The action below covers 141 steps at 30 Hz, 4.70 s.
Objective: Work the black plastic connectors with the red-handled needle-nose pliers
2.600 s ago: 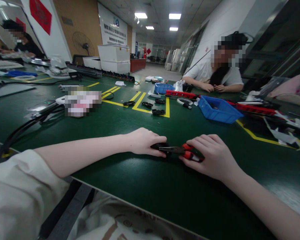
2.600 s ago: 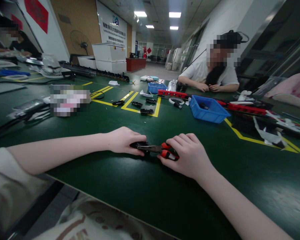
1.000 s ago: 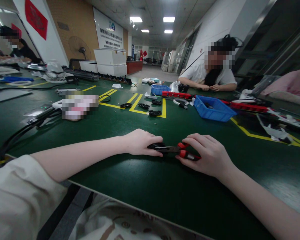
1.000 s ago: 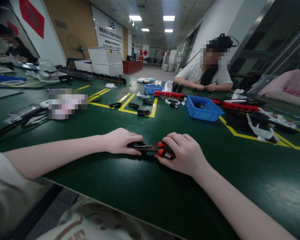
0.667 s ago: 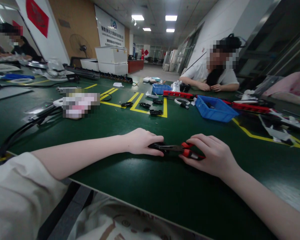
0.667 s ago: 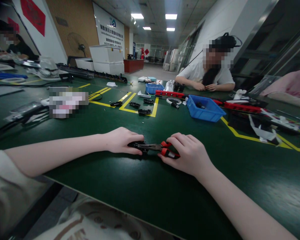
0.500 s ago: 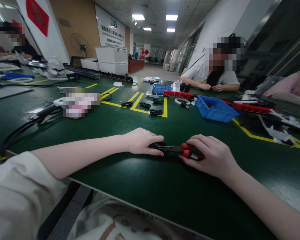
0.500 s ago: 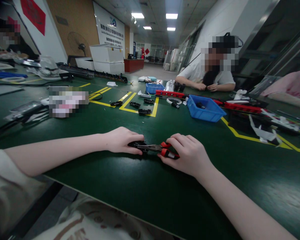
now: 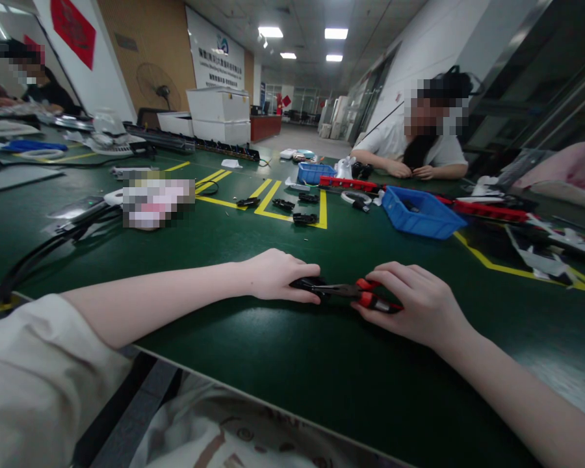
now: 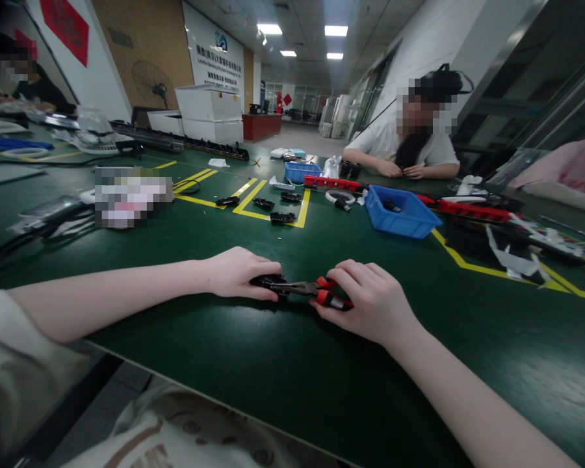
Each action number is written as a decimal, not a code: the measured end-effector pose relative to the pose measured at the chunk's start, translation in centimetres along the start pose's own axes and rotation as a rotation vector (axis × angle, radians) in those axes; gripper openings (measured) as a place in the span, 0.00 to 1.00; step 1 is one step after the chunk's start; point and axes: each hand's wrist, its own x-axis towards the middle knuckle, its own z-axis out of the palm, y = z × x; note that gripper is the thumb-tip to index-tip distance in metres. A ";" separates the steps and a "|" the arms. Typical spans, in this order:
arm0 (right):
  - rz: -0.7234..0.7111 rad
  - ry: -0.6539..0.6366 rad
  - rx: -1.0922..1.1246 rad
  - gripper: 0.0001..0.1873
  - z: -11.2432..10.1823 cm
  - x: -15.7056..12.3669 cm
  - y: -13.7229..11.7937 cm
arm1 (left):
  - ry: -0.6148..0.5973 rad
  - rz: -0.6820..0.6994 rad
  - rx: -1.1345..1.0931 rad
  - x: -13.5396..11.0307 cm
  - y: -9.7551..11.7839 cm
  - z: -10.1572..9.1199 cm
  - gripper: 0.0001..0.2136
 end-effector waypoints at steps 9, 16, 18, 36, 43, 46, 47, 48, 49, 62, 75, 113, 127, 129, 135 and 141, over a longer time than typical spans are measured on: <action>0.001 -0.005 0.002 0.14 -0.1 0.0 0.1 | 0.003 -0.004 0.008 0.0 0.1 0.0 0.18; 0.014 -0.020 0.017 0.14 -0.1 0.1 0.1 | -0.003 -0.012 0.007 0.0 0.1 -0.1 0.18; 0.020 -0.023 0.026 0.14 -0.1 0.1 0.1 | 0.002 -0.007 0.002 0.0 0.1 -0.1 0.18; 0.071 -0.031 0.077 0.15 0.2 0.2 -0.3 | 0.036 0.008 -0.016 0.0 0.0 0.1 0.16; 0.051 -0.043 0.061 0.14 0.1 0.3 -0.3 | 0.027 0.003 -0.015 0.0 0.0 0.1 0.17; 0.025 -0.026 0.052 0.15 0.0 0.3 -0.1 | 0.007 -0.003 -0.005 0.0 0.1 0.0 0.18; 0.022 -0.025 0.049 0.15 0.0 0.3 -0.1 | 0.003 -0.005 -0.003 0.0 0.1 0.0 0.18; 0.022 -0.024 0.047 0.15 0.0 0.3 -0.1 | 0.000 -0.007 -0.003 0.0 0.2 -0.1 0.18; 0.024 -0.025 0.048 0.15 0.0 0.2 0.0 | -0.003 -0.009 -0.003 0.0 0.2 -0.1 0.18; 0.017 -0.021 0.035 0.15 0.5 0.5 -0.6 | 0.016 0.003 0.008 0.0 0.0 0.1 0.18; 0.013 -0.036 0.054 0.15 0.4 0.2 0.0 | -0.010 -0.016 0.023 0.0 0.2 -0.1 0.18; 0.040 -0.037 0.034 0.14 0.1 0.1 -0.3 | -0.001 -0.028 -0.012 0.0 0.2 -0.1 0.17; -0.004 -0.032 0.015 0.15 0.0 0.1 0.2 | -0.019 -0.033 0.031 0.0 0.3 -0.2 0.18; 0.003 -0.032 0.011 0.15 0.0 0.1 0.2 | -0.018 -0.031 0.025 0.0 0.3 -0.2 0.18; -0.004 0.002 -0.001 0.17 0.0 0.0 0.3 | -0.009 -0.029 0.002 -0.1 0.1 -0.1 0.18; 0.036 -0.021 0.024 0.17 0.2 -0.3 0.4 | 0.002 -0.023 0.005 0.0 0.1 -0.1 0.18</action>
